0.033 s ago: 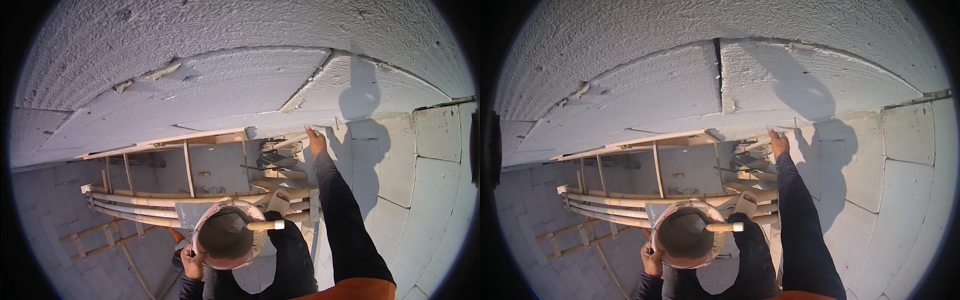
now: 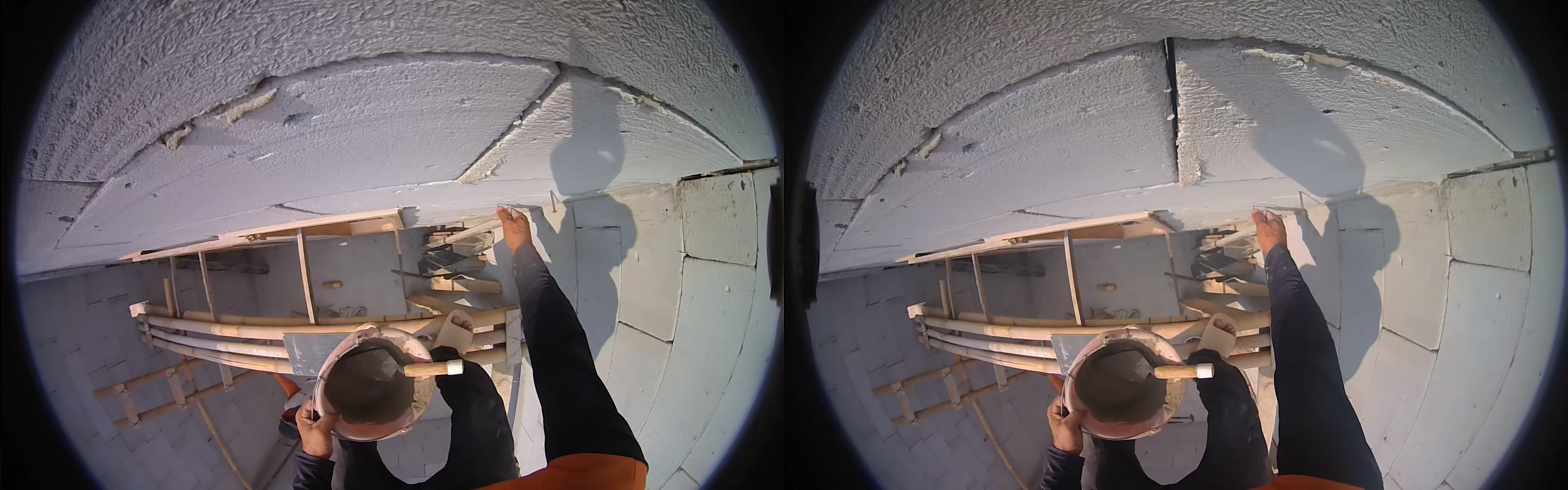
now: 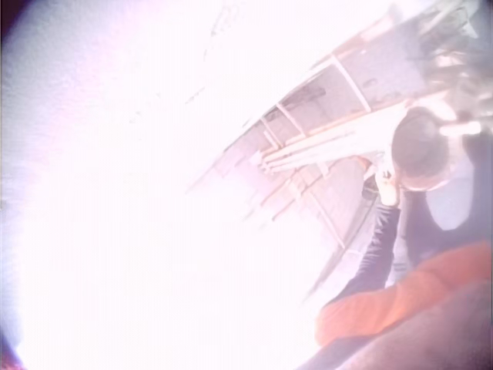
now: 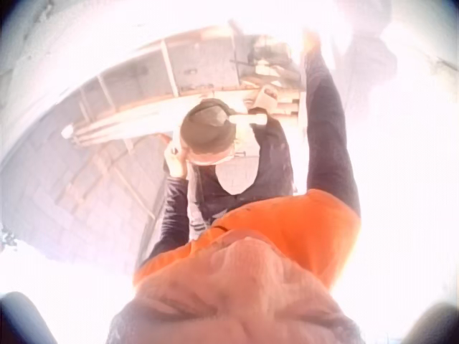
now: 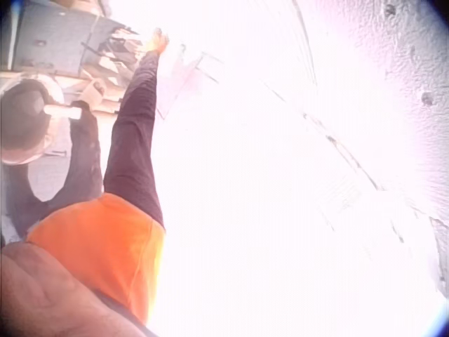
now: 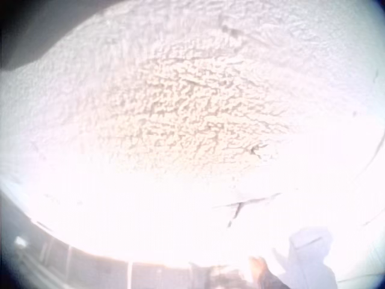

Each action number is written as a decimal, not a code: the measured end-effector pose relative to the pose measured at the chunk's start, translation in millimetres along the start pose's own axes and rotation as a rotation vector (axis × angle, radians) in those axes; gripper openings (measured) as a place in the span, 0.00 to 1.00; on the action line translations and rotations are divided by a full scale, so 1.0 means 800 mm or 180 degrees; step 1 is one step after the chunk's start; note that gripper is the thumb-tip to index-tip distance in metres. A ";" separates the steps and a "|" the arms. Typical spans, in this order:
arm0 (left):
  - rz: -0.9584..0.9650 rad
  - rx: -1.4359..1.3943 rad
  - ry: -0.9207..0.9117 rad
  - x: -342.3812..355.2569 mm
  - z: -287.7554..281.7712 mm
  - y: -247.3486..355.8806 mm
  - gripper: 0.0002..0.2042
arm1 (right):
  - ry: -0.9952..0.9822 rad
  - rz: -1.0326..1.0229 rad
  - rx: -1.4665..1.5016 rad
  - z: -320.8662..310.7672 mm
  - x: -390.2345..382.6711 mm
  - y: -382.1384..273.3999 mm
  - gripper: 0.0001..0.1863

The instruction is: The person applies mortar to a wall corner using a trowel, checks the alignment with a metal level, and hammers a masonry block into place.

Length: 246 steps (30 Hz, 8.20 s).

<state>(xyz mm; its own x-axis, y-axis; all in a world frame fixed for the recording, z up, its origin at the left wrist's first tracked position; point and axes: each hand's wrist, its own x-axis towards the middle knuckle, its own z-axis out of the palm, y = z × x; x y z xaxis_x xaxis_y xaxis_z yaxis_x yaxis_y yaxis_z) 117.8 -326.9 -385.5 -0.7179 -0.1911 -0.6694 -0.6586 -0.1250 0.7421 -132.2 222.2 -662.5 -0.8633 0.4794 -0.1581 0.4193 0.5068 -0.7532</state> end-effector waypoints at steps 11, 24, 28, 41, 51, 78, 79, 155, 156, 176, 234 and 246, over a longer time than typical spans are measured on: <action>0.0010 0.0250 -0.0245 0.009 -0.010 0.000 0.09 | -0.0096 0.0466 -0.0202 -0.016 -0.024 0.015 0.24; -0.0043 0.0198 -0.0125 -0.021 0.025 0.063 0.09 | -0.0708 0.1504 0.2984 -0.151 -0.181 -0.127 0.13; 0.0072 0.0260 -0.0243 -0.038 0.024 0.086 0.08 | -0.0313 0.1253 0.3220 -0.176 -0.137 -0.197 0.17; 0.0086 0.0520 -0.0415 -0.060 0.023 0.107 0.09 | -0.0705 0.1129 0.1935 -0.169 -0.083 -0.260 0.22; 0.0177 0.0353 -0.0205 -0.064 0.037 0.128 0.08 | -0.0608 0.0839 0.1694 -0.182 -0.071 -0.248 0.21; 0.0580 -0.0910 -0.0453 -0.095 0.050 0.147 0.12 | -0.0688 0.1094 0.1377 -0.255 -0.161 -0.227 0.15; 0.0602 -0.1002 -0.0428 -0.097 0.053 0.146 0.12 | -0.0703 0.1223 0.1393 -0.253 -0.166 -0.231 0.17; 0.0701 -0.3210 0.2869 -0.463 -0.239 -0.025 0.16 | -0.4397 -0.0309 0.2008 -0.292 -0.641 -0.801 0.14; 0.0622 -0.3308 0.2885 -0.474 -0.253 -0.025 0.15 | -0.4526 -0.0294 0.2236 -0.278 -0.657 -0.818 0.17; 0.0667 -0.4278 0.3954 -0.498 -0.419 -0.108 0.18 | -0.6288 0.2290 0.1063 -0.074 -0.846 -0.923 0.18; -0.1704 -0.3803 0.3437 -0.026 -0.682 -0.449 0.19 | -0.5597 -0.0150 -0.2916 0.904 -1.033 -0.547 0.13; -0.0363 -0.5161 0.3677 0.030 -0.704 -0.475 0.10 | -0.5493 -0.2156 -0.2688 0.936 -1.011 -0.422 0.13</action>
<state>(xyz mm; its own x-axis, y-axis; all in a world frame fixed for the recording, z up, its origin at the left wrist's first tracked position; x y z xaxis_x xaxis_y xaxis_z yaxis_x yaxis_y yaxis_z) 477.7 -832.0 -662.9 0.2016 -0.4606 -0.8644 0.5760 -0.6580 0.4850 213.8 -873.0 -758.5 -0.0066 -0.6738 -0.7389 -0.4588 0.6586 -0.5965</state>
